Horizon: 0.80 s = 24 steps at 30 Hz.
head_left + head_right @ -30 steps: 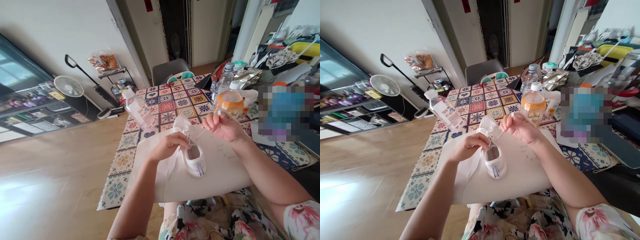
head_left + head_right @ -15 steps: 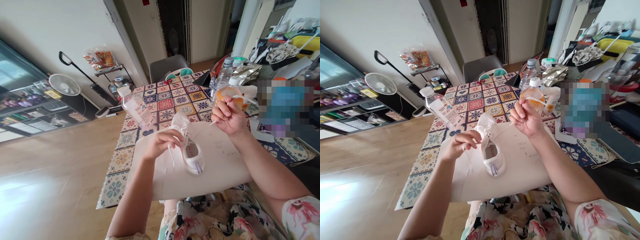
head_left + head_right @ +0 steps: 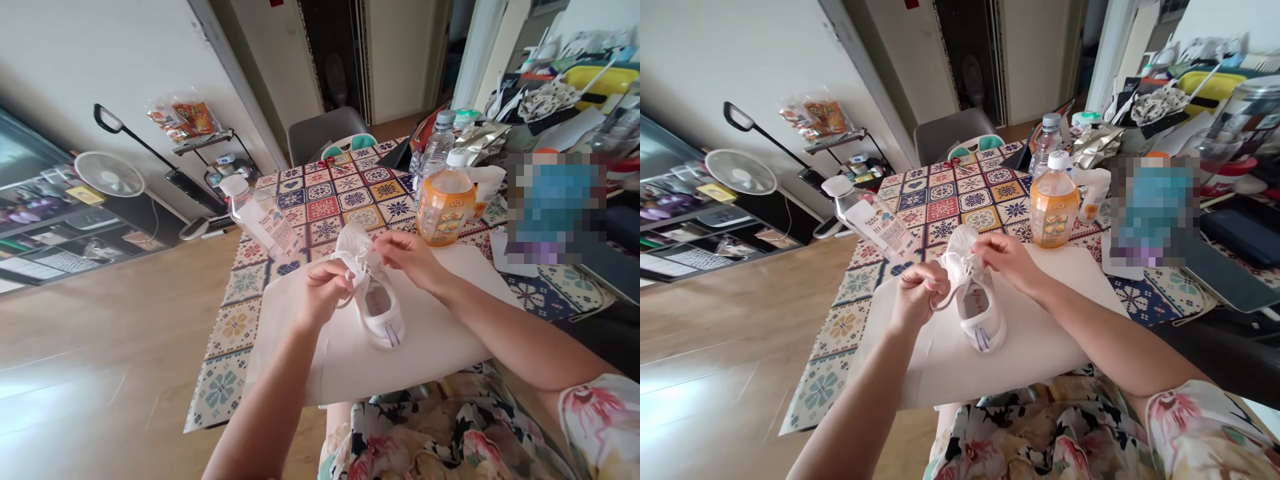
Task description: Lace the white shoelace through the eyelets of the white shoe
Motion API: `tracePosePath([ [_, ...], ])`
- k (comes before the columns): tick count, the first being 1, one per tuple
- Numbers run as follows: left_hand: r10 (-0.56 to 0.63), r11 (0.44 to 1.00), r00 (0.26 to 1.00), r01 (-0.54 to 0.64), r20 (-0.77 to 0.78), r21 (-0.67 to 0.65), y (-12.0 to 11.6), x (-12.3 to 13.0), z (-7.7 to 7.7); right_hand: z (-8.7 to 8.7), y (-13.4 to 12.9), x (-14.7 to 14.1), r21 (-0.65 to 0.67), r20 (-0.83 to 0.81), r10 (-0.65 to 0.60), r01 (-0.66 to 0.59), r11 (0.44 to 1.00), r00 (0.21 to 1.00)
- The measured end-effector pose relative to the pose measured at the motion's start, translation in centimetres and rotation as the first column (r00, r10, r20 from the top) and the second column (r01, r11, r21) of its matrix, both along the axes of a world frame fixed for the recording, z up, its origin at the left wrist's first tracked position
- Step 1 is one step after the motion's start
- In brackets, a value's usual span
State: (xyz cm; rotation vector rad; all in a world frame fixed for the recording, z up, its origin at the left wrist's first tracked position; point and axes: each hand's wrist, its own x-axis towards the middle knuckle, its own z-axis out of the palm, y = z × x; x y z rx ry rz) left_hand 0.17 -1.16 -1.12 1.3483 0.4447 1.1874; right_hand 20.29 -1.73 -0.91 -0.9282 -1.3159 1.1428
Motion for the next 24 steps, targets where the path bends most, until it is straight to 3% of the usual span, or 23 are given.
tracePosePath([
  [5, 0.030, 0.999, 0.985, -0.024, -0.169, 0.038, -0.8, 1.1, -0.5, -0.3, -1.5, -1.3, 0.134, 0.191, 0.027, -0.053, 0.990, 0.981],
  [9, 0.178, 0.980, 0.972, -0.189, -0.153, -0.061, -1.3, 2.0, 0.0, -0.2, -1.8, -1.2, 0.245, 0.259, 0.055, -0.121, 0.962, 0.964],
  [12, 0.275, 0.956, 0.952, -0.285, -0.136, -0.061, -1.4, 2.3, 0.2, -0.1, -1.9, -1.2, 0.266, 0.262, 0.076, -0.147, 0.953, 0.962],
  [17, 0.389, 0.921, 0.904, -0.382, -0.179, 0.075, -1.5, 2.6, -0.3, 0.0, -1.8, -1.3, 0.316, 0.241, 0.055, -0.132, 0.940, 0.969],
  [24, 0.390, 0.907, 0.909, -0.350, -0.150, 0.236, -1.3, 2.7, -1.6, -0.2, -1.5, -1.1, 0.337, 0.226, 0.014, -0.091, 0.937, 0.974],
])
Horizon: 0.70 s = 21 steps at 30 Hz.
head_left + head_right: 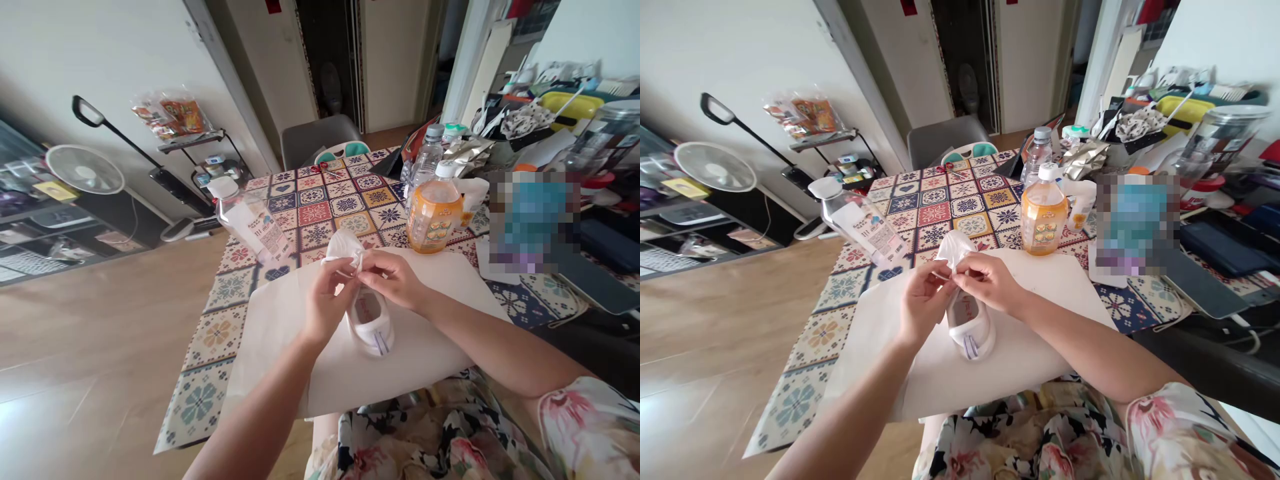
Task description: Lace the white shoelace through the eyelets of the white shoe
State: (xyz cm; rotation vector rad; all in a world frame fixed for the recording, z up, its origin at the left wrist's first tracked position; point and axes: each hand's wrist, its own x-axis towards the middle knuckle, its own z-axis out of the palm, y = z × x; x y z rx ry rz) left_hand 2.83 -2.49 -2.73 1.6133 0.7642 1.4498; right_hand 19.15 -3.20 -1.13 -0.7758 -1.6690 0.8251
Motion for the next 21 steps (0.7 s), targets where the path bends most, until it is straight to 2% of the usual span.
tracePosePath([
  [3, 0.044, 0.996, 0.999, -0.043, -0.013, 0.074, 0.0, -0.2, 0.2, 0.1, -0.1, -0.1, -0.094, -0.017, 0.003, -0.005, 0.996, 1.000],
  [7, 0.059, 0.983, 0.989, -0.034, -0.136, 0.183, -0.1, -0.3, 0.9, 0.2, -0.4, -0.2, -0.161, -0.080, -0.036, 0.023, 0.987, 0.996],
  [11, 0.062, 0.979, 0.968, -0.013, -0.243, 0.201, -0.4, -0.4, 1.3, -0.1, -0.4, -0.3, -0.188, -0.155, -0.066, 0.036, 0.982, 0.986],
  [14, 0.074, 0.982, 0.965, -0.028, -0.250, 0.184, -0.5, -0.5, 1.3, -0.4, -0.2, -0.2, -0.227, -0.191, -0.072, 0.027, 0.974, 0.979],
  [16, 0.086, 0.984, 0.970, -0.047, -0.229, 0.174, -0.4, -0.7, 1.2, -0.3, 0.0, 0.0, -0.188, -0.123, -0.034, 0.011, 0.982, 0.992],
  [19, 0.135, 0.975, 0.974, -0.097, -0.184, 0.202, -0.1, -0.9, 1.2, 0.3, 0.1, 0.4, -0.038, 0.095, 0.018, -0.015, 0.999, 0.995],
  [21, 0.161, 0.965, 0.973, -0.120, -0.164, 0.234, 0.1, -1.0, 1.3, 0.7, 0.2, 0.6, 0.059, 0.179, 0.022, -0.033, 0.998, 0.984],
])
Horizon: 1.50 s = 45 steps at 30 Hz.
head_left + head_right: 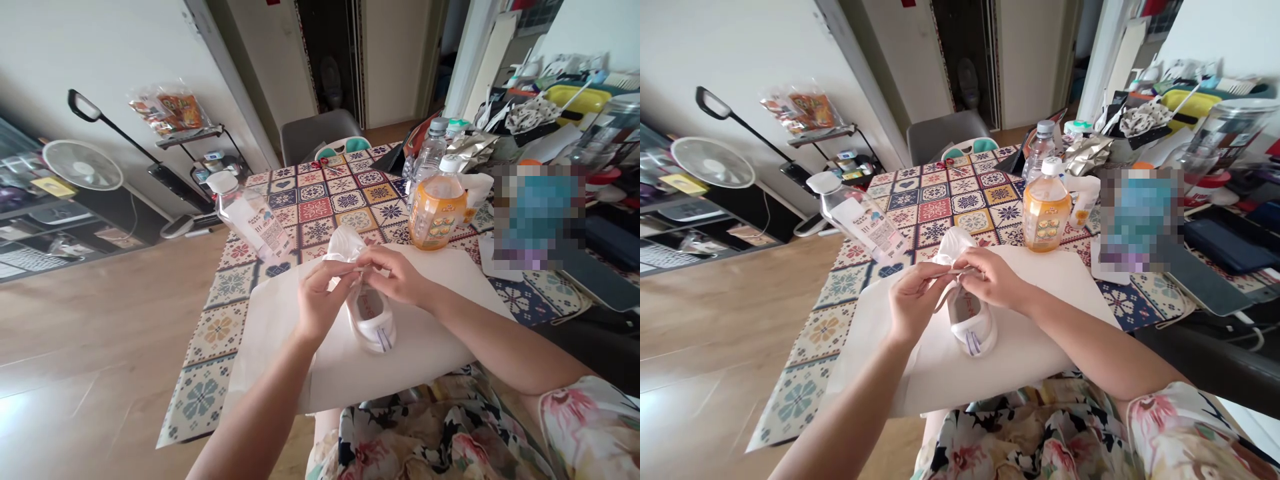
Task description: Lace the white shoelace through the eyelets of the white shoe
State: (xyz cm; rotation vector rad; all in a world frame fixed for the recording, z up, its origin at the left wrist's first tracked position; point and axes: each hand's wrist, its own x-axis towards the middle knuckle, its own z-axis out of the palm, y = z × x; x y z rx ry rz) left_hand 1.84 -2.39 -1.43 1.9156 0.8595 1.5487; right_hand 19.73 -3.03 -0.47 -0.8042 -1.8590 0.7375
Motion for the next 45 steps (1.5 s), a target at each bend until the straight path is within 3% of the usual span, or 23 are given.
tracePosePath([
  [3, 0.005, 1.000, 1.000, -0.005, 0.000, -0.022, 0.0, 0.0, 0.3, 0.0, 0.0, 0.0, 0.039, 0.020, 0.034, -0.035, 0.999, 0.999],
  [7, 0.041, 0.973, 0.999, -0.034, 0.027, -0.230, -0.3, 0.2, 0.7, -0.7, 0.0, -0.2, 0.025, 0.007, -0.075, 0.074, 0.997, 0.997],
  [9, 0.042, 0.931, 0.997, -0.014, 0.070, -0.364, -0.3, 0.2, 0.7, -1.0, 0.0, -0.2, 0.157, 0.011, -0.127, 0.123, 0.980, 0.992],
  [12, 0.007, 0.864, 0.991, 0.061, 0.132, -0.501, -0.3, 0.3, 0.7, -1.1, -0.1, -0.3, 0.382, 0.026, -0.170, 0.148, 0.912, 0.985],
  [14, -0.009, 0.830, 0.991, 0.081, 0.133, -0.552, -0.1, 0.3, 0.7, -1.1, -0.2, -0.4, 0.404, 0.006, -0.190, 0.171, 0.899, 0.982],
  [17, -0.029, 0.808, 0.994, 0.088, 0.110, -0.583, 0.2, 0.3, 0.6, -0.9, -0.1, -0.5, 0.259, -0.083, -0.136, 0.154, 0.954, 0.987],
  [20, -0.031, 0.831, 0.974, 0.150, 0.224, -0.536, 1.0, 0.0, 0.6, -0.4, 0.4, -0.2, -0.019, -0.316, -0.050, 0.046, 0.999, 0.947],
  [24, 0.031, 0.823, 0.814, 0.308, 0.580, -0.477, 2.4, -1.1, 1.3, 1.0, 1.2, 1.2, -0.290, -0.615, -0.104, -0.101, 0.952, 0.782],
  [26, 0.048, 0.801, 0.735, 0.377, 0.677, -0.466, 2.9, -2.1, 2.0, 1.8, 1.5, 2.2, -0.363, -0.623, -0.147, -0.117, 0.925, 0.768],
  [28, 0.019, 0.761, 0.728, 0.434, 0.686, -0.482, 3.2, -3.2, 2.6, 2.4, 1.8, 3.5, -0.410, -0.578, -0.157, -0.118, 0.904, 0.801],
  [30, -0.065, 0.684, 0.793, 0.477, 0.606, -0.551, 3.4, -4.3, 3.0, 2.6, 2.0, 4.8, -0.474, -0.490, -0.124, -0.144, 0.869, 0.863],
  [32, -0.167, 0.612, 0.871, 0.459, 0.462, -0.645, 3.5, -5.2, 3.1, 2.7, 2.2, 5.9, -0.574, -0.370, -0.045, -0.191, 0.797, 0.928],
  [34, -0.238, 0.582, 0.924, 0.382, 0.298, -0.718, 3.5, -5.6, 2.8, 2.7, 2.2, 6.7, -0.666, -0.250, 0.067, -0.221, 0.712, 0.966],
  [36, -0.284, 0.586, 0.946, 0.300, 0.156, -0.753, 3.6, -5.7, 2.3, 2.7, 2.0, 6.9, -0.706, -0.152, 0.182, -0.236, 0.667, 0.971],
  [38, -0.353, 0.597, 0.935, 0.248, 0.028, -0.763, 3.6, -5.4, 1.9, 2.6, 1.8, 6.8, -0.700, -0.048, 0.277, -0.229, 0.676, 0.960],
  [41, -0.441, 0.644, 0.890, 0.227, -0.113, -0.730, 3.3, -4.8, 1.8, 2.4, 1.8, 6.3, -0.609, 0.149, 0.340, -0.185, 0.771, 0.929],
  [43, -0.448, 0.713, 0.868, 0.204, -0.212, -0.671, 3.1, -4.4, 1.9, 2.2, 1.9, 5.9, -0.546, 0.223, 0.340, -0.172, 0.820, 0.914],
  [45, -0.419, 0.796, 0.845, 0.167, -0.331, -0.582, 3.0, -4.1, 2.0, 1.9, 2.1, 5.7, -0.559, 0.209, 0.364, -0.194, 0.806, 0.908],
])
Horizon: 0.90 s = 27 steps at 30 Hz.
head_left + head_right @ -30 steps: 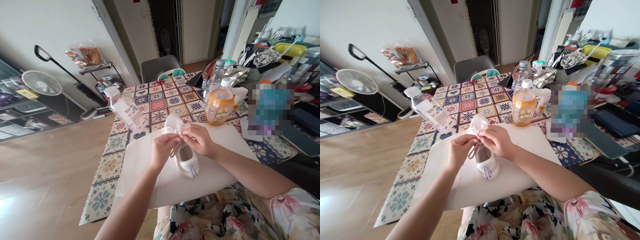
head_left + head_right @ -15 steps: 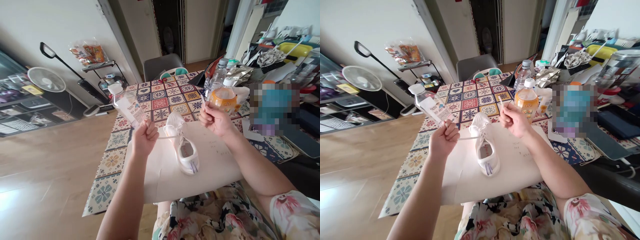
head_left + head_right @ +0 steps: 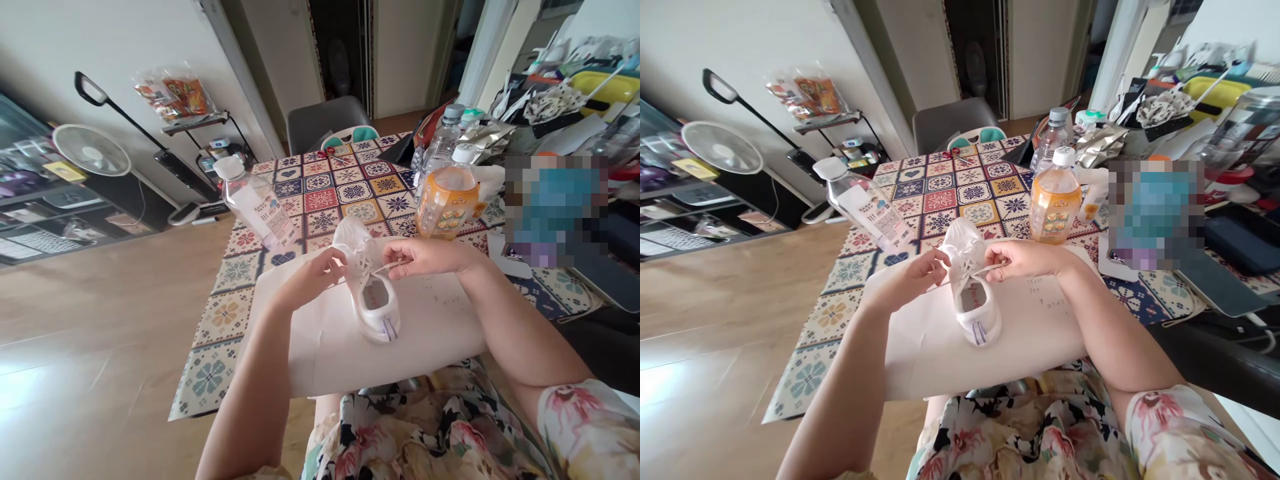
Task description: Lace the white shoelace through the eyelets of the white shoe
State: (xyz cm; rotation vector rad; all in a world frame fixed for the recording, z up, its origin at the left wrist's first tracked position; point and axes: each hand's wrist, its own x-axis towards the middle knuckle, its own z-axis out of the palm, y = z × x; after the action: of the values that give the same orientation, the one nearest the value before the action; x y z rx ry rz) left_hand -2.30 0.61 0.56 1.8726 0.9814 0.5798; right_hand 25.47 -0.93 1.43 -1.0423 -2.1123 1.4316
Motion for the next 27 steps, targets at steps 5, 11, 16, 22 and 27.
tracePosePath([
  [5, -0.083, 0.989, 0.983, 0.102, -0.162, 0.109, 0.4, 0.0, -0.4, -0.2, 0.1, 0.1, -0.114, 0.019, 0.008, -0.006, 0.993, 1.000],
  [11, -0.225, 0.953, 0.972, 0.235, -0.074, 0.190, 0.8, -0.9, -0.4, 0.4, 0.3, 0.9, -0.139, -0.034, 0.068, -0.072, 0.988, 0.997],
  [16, -0.293, 0.918, 0.956, 0.285, -0.012, 0.276, 0.9, -1.7, 0.5, 0.7, 0.6, 1.5, 0.007, -0.156, 0.168, -0.169, 0.986, 0.973],
  [22, -0.180, 0.982, 0.915, 0.188, 0.360, 0.015, -0.4, 0.6, -0.4, -1.1, 0.0, -1.6, -0.179, -0.598, -0.061, -0.059, 0.982, 0.799],
  [27, 0.136, 0.976, 0.786, -0.002, 0.603, -0.218, -1.3, 3.3, -2.0, -2.8, -0.4, -4.9, -0.383, -0.673, -0.337, 0.080, 0.920, 0.658],
])
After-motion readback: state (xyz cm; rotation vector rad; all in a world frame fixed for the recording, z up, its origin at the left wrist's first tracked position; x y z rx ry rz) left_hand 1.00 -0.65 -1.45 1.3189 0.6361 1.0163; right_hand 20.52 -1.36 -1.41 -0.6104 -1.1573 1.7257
